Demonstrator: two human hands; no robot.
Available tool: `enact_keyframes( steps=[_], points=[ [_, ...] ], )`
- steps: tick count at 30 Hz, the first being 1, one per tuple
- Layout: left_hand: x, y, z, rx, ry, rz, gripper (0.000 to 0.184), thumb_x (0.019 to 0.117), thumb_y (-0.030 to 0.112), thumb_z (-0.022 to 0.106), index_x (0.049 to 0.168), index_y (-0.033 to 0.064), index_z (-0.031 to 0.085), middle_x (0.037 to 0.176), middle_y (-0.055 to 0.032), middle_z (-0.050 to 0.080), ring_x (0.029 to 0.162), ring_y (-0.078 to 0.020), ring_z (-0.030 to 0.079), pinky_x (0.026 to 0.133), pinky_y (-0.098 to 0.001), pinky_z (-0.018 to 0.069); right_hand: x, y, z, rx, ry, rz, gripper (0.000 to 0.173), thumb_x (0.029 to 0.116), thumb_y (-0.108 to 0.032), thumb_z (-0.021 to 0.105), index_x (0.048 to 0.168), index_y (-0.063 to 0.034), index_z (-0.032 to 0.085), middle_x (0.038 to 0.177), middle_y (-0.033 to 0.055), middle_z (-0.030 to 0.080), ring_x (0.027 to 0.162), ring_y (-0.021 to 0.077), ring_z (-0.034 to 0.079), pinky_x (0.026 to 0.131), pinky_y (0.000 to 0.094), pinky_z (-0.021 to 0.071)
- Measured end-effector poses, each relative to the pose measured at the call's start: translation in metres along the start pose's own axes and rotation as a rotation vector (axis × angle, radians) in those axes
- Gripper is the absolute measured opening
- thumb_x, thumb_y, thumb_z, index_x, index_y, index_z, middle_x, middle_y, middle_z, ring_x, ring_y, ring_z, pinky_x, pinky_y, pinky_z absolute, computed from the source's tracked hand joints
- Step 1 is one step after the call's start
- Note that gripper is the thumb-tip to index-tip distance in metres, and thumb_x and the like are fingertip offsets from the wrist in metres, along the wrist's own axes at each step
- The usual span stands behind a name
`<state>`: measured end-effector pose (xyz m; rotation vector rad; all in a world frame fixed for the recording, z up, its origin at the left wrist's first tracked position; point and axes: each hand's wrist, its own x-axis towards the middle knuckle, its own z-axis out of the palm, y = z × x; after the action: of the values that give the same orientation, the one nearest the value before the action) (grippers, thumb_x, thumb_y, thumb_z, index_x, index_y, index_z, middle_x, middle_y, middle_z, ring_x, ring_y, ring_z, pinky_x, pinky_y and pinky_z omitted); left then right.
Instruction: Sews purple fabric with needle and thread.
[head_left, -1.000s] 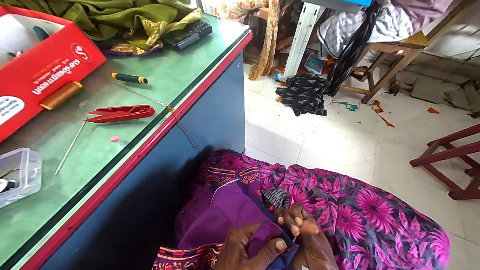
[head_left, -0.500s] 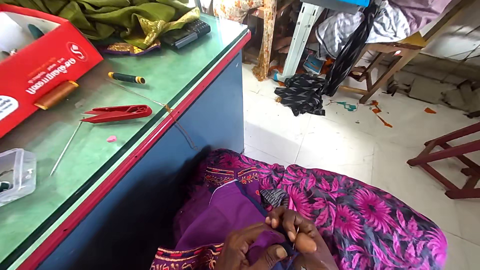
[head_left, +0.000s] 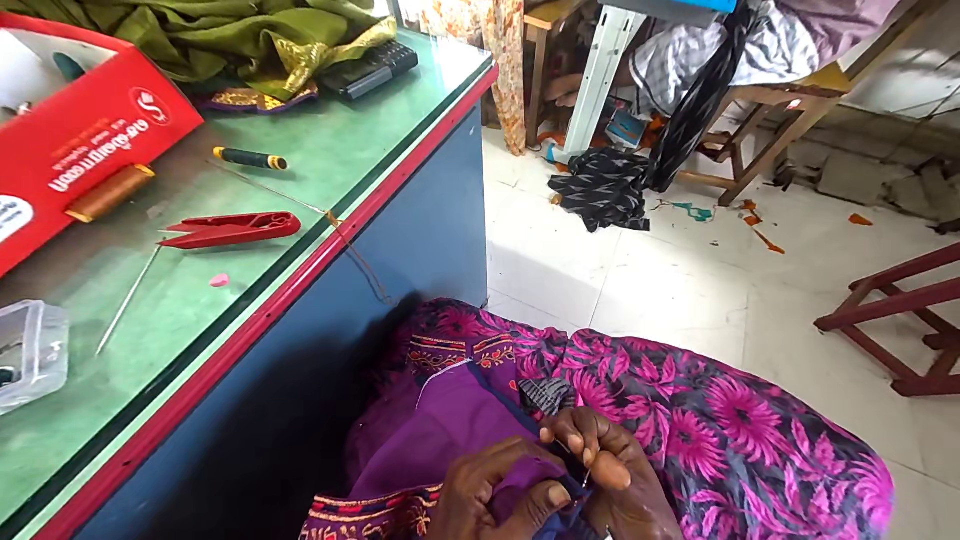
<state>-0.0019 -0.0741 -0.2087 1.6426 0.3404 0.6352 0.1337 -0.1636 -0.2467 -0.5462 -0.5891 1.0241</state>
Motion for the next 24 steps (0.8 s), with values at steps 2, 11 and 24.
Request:
enact_keyframes(
  steps=[2, 11, 24],
  points=[
    [0.000, 0.000, 0.000, 0.009, -0.008, 0.012, 0.029, 0.1023, 0.023, 0.060, 0.099, -0.0046, 0.069, 0.095, -0.0051, 0.071, 0.094, 0.0045, 0.063, 0.086, -0.0132, 0.0507, 0.001, -0.001, 0.000, 0.005, -0.022, 0.013, 0.017, 0.0977, -0.032, 0.067, 0.100, -0.0169, 0.074, 0.095, -0.0091, 0.071, 0.101, 0.0023, 0.066, 0.103, 0.0250, 0.0481],
    [-0.002, 0.002, 0.000, 0.026, 0.021, 0.038, 0.025, 0.1024, 0.022, 0.060, 0.100, -0.0010, 0.069, 0.098, -0.0042, 0.072, 0.098, 0.0028, 0.065, 0.089, -0.0142, 0.0516, -0.001, -0.001, 0.003, 0.033, -0.048, 0.068, 0.010, 0.0958, -0.028, 0.069, 0.101, -0.0200, 0.073, 0.090, -0.0128, 0.071, 0.095, -0.0014, 0.066, 0.103, 0.0231, 0.0475],
    [-0.009, 0.003, 0.002, -0.002, 0.038, -0.077, 0.027, 0.1003, 0.018, 0.063, 0.099, -0.0074, 0.068, 0.095, -0.0043, 0.072, 0.092, 0.0062, 0.063, 0.085, -0.0135, 0.0521, 0.000, -0.021, -0.012, -0.100, 0.031, 0.041, 0.011, 0.0941, -0.033, 0.071, 0.099, -0.0238, 0.074, 0.087, -0.0140, 0.069, 0.092, 0.0008, 0.067, 0.103, 0.0281, 0.0500]
  ],
)
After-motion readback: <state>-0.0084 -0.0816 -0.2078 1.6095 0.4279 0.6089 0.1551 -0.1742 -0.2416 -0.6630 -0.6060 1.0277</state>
